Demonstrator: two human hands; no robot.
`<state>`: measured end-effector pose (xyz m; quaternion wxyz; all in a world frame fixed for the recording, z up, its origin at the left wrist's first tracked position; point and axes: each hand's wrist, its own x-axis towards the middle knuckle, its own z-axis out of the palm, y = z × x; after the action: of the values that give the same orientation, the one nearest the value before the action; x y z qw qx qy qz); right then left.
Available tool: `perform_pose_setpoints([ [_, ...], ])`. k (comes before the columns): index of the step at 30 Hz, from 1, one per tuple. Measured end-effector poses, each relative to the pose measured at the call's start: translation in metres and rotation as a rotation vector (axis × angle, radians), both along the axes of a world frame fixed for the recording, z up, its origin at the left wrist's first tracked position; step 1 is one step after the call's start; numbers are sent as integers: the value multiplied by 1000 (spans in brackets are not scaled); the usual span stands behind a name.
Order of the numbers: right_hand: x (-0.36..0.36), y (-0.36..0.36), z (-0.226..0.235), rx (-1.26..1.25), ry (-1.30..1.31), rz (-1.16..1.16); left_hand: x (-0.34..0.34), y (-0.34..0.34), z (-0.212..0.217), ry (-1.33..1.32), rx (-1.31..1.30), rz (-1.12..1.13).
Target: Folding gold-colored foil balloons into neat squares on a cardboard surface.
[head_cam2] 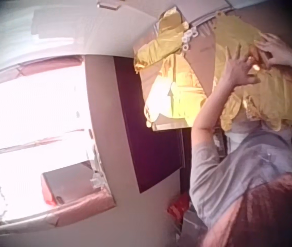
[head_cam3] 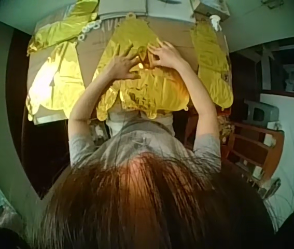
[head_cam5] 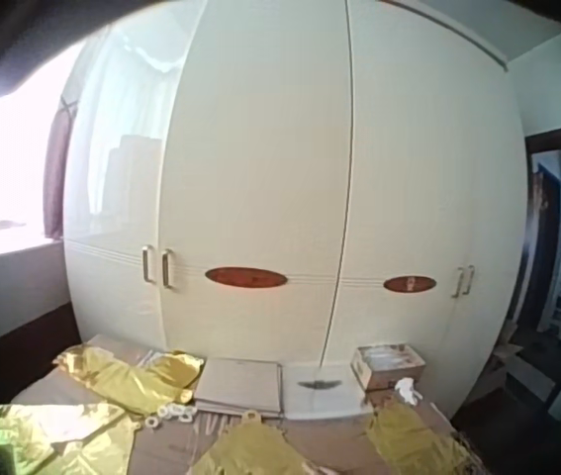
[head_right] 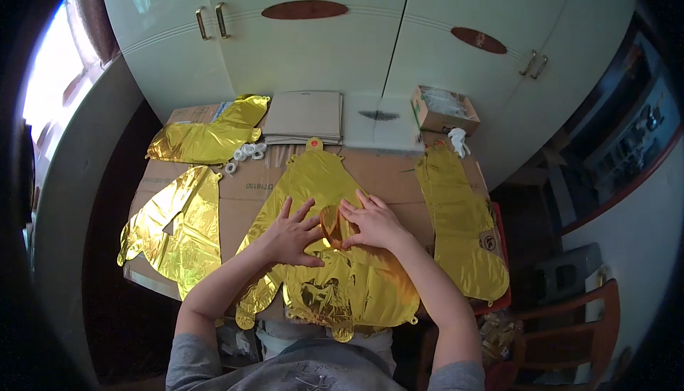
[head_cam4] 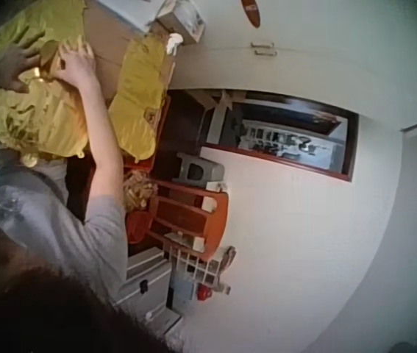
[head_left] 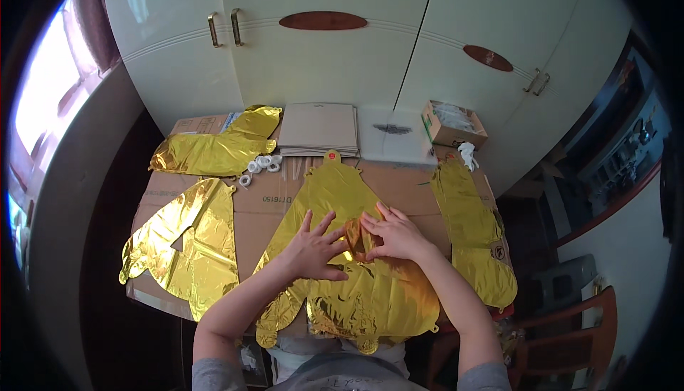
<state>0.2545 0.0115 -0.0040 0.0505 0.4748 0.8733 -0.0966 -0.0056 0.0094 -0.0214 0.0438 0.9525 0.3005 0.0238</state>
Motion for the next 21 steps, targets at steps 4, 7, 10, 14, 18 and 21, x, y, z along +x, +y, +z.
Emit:
perform_pose_setpoints([
  [4, 0, 3, -4, -8, -5, -1, -1, -1, 0, -16, -1, 4],
  [7, 0, 2, 0, -25, -13, -4, 0, -3, 14, -22, -25, 6],
  [10, 2, -1, -1, -34, -27, 1, 12, -3, 48, 48, -118, 59],
  [14, -1, -1, 5, -44, -40, -1, 32, -13, 51, -47, -102, -172],
  [18, -3, -1, 3, -17, -32, 10, 34, -13, 11, -213, -10, -194],
  [21, -1, -1, 4, -20, -29, 19, 35, -10, 4, -177, -15, -170],
])
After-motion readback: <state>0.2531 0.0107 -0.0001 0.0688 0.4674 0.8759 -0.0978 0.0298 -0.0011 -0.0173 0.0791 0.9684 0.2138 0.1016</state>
